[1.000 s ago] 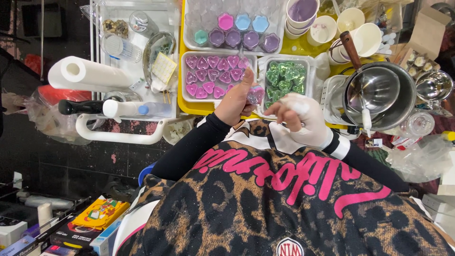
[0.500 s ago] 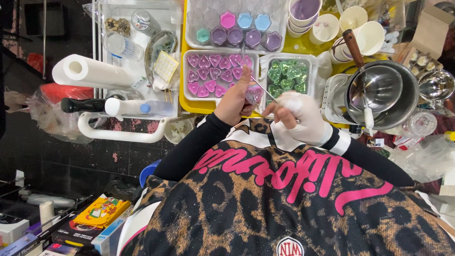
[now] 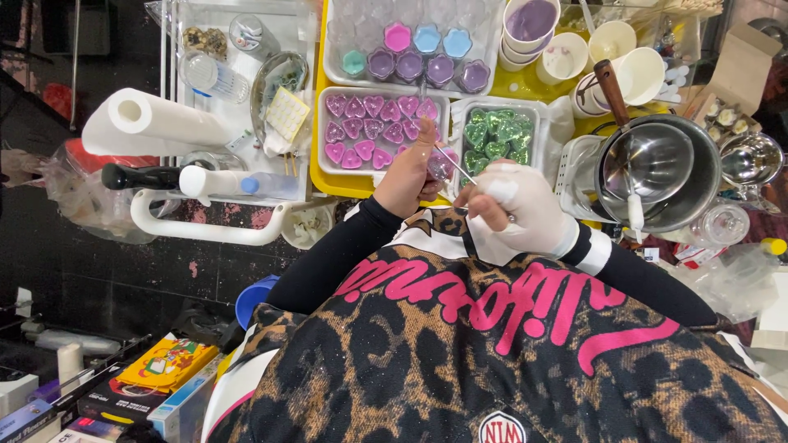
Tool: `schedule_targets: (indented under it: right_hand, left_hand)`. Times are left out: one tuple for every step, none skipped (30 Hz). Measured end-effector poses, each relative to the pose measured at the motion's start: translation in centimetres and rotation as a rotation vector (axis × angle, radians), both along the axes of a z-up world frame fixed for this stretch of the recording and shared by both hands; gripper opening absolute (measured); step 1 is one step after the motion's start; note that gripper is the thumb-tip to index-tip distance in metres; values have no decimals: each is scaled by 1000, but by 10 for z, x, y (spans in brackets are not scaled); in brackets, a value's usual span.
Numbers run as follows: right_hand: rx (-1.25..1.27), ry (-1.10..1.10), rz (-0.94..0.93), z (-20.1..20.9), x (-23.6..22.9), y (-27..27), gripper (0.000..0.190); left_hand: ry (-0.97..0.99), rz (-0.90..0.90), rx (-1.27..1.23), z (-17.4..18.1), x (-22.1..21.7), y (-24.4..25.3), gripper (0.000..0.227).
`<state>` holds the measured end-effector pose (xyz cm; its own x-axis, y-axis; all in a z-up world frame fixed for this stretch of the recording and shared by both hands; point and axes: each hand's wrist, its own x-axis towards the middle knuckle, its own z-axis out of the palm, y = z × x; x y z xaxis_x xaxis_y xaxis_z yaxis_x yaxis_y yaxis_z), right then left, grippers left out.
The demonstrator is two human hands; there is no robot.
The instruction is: Preparing and decorating heart-shaped candle wicks or molds using a small tool and glitter.
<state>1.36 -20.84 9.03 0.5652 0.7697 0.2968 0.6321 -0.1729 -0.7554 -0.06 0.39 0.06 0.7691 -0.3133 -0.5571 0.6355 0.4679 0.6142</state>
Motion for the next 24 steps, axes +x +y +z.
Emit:
schedule_targets:
  right_hand:
    - [0, 1, 1, -3, -1, -1, 42]
    - [22, 25, -32, -7, -2, -2, 40]
    - [43, 50, -64, -10, -2, -3, 39]
    - [43, 49, -65, -10, -3, -2, 39]
    - [-19, 56, -94, -11, -4, 0, 36]
    - [-80, 63, -123, -11, -5, 1, 33]
    - [-80, 63, -123, -12, -6, 0, 33]
    - [20, 99, -112, -13, -7, 0, 35]
    - [120, 136, -100, -14, -7, -1, 37]
    - [120, 138, -102, -13, -7, 2, 37]
    - [32, 98, -86, -13, -6, 4, 36]
    - [-55, 54, -71, -12, -4, 7, 35]
    - [-55, 52, -73, -13, -6, 5, 35]
    - [39, 104, -72, -14, -8, 4, 37]
    - [134, 157, -71, -15, -9, 3, 39]
    - [133, 160, -69, -15, -9, 4, 39]
    - [41, 138, -66, -15, -9, 5, 37]
    - [-51, 111, -67, -15, -7, 6, 36]
    - [-51, 109, -70, -13, -8, 6, 36]
    - [16, 83, -69, -12, -8, 6, 37]
    - [84, 57, -67, -10, -8, 7, 39]
    - [84, 60, -66, -10, -7, 6, 39]
    - [66, 54, -59, -9, -6, 6, 40]
    - [48, 45, -54, -8, -4, 5, 40]
  left_hand:
    - [1, 1, 0, 0, 0, 0, 72]
    - [-6, 10, 1, -1, 0, 0, 74]
    - [-13, 19, 2, -1, 0, 0, 75]
    - [-14, 19, 2, -6, 0, 0, 75]
    - [-19, 20, -1, -11, 0, 0, 77]
    - [-24, 23, -3, -16, -1, 1, 78]
    - [-24, 23, -3, -14, -1, 0, 78]
    - [-25, 35, -7, -12, -1, -1, 77]
    - [-25, 46, -11, -10, -1, -2, 75]
    - [-23, 45, -11, -11, -2, -1, 75]
    - [-52, 37, -11, -12, -3, 0, 78]
    - [-84, 27, -12, -13, -1, 1, 81]
    - [-86, 24, -12, -6, 0, -1, 81]
    - [-47, 37, 5, 0, 1, -2, 79]
    - [-8, 51, 23, 7, 1, -3, 78]
    - [-4, 52, 22, -5, -1, -1, 78]
    - [-31, 52, -5, -17, -3, 0, 78]
    - [-65, 48, -31, -29, -2, 1, 80]
    - [-67, 45, -32, -26, -1, -1, 80]
    - [-33, 45, -14, -23, 0, -1, 80]
    - [1, 46, 4, -20, 0, -2, 81]
    - [4, 46, 4, -17, -1, -2, 81]
    - [-29, 46, 2, -15, -2, -3, 82]
    - [-64, 43, -1, -12, -2, -3, 82]
